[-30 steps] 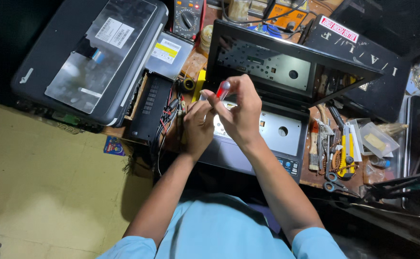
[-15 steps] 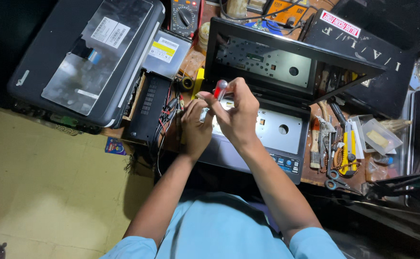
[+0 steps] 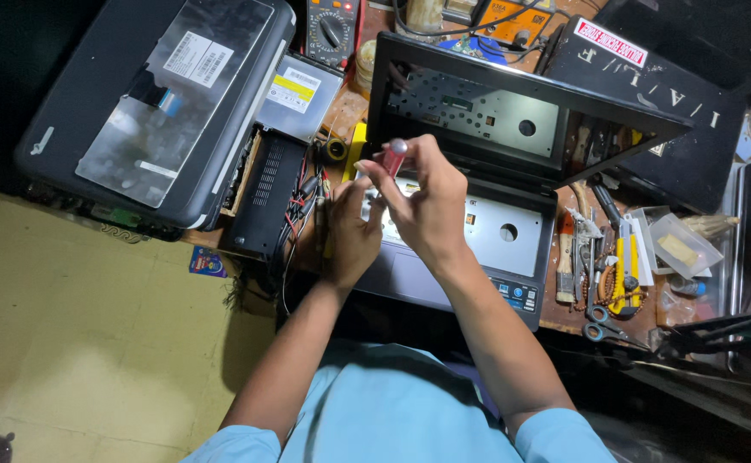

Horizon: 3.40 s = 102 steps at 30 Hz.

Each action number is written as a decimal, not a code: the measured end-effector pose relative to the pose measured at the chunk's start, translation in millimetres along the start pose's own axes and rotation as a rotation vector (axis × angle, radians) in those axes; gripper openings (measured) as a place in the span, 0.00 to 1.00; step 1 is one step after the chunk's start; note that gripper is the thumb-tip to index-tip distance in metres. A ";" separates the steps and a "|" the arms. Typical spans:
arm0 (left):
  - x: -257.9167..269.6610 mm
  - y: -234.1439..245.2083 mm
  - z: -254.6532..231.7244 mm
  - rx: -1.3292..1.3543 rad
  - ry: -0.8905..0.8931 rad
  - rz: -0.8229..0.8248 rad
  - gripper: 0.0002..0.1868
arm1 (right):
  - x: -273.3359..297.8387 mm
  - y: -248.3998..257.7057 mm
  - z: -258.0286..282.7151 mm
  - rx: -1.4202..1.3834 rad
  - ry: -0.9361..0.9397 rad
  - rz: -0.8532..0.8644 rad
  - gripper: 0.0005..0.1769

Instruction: The person is repairing a laptop by removing screws from the back panel using a screwdriver. They carefully unscrew multiple screws and place them aside, then remove the back panel to access the internal components.

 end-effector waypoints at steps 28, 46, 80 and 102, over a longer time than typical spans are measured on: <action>-16.5 14.6 -18.5 0.097 -0.055 -0.052 0.12 | -6.4 -13.8 29.6 -0.131 0.037 0.283 0.21; -13.8 6.1 -19.6 0.101 -0.004 -0.100 0.06 | -2.6 -11.5 28.6 -0.045 0.037 0.218 0.24; -14.6 -0.2 -19.5 0.114 -0.045 -0.032 0.09 | 8.6 -12.9 11.0 -0.035 0.015 0.142 0.16; 26.3 -32.0 42.3 0.087 0.078 -0.004 0.03 | 8.5 -11.2 8.9 0.047 0.003 -0.021 0.05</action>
Point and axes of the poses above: each hand's wrist, its own x-axis away from the middle knuckle, its own y-axis out of the back of the hand, z = x × y, the point moved 10 cm from there along -x, towards the middle knuckle, and after that the axes turned 3 degrees about -y, right-handed, at the moved point
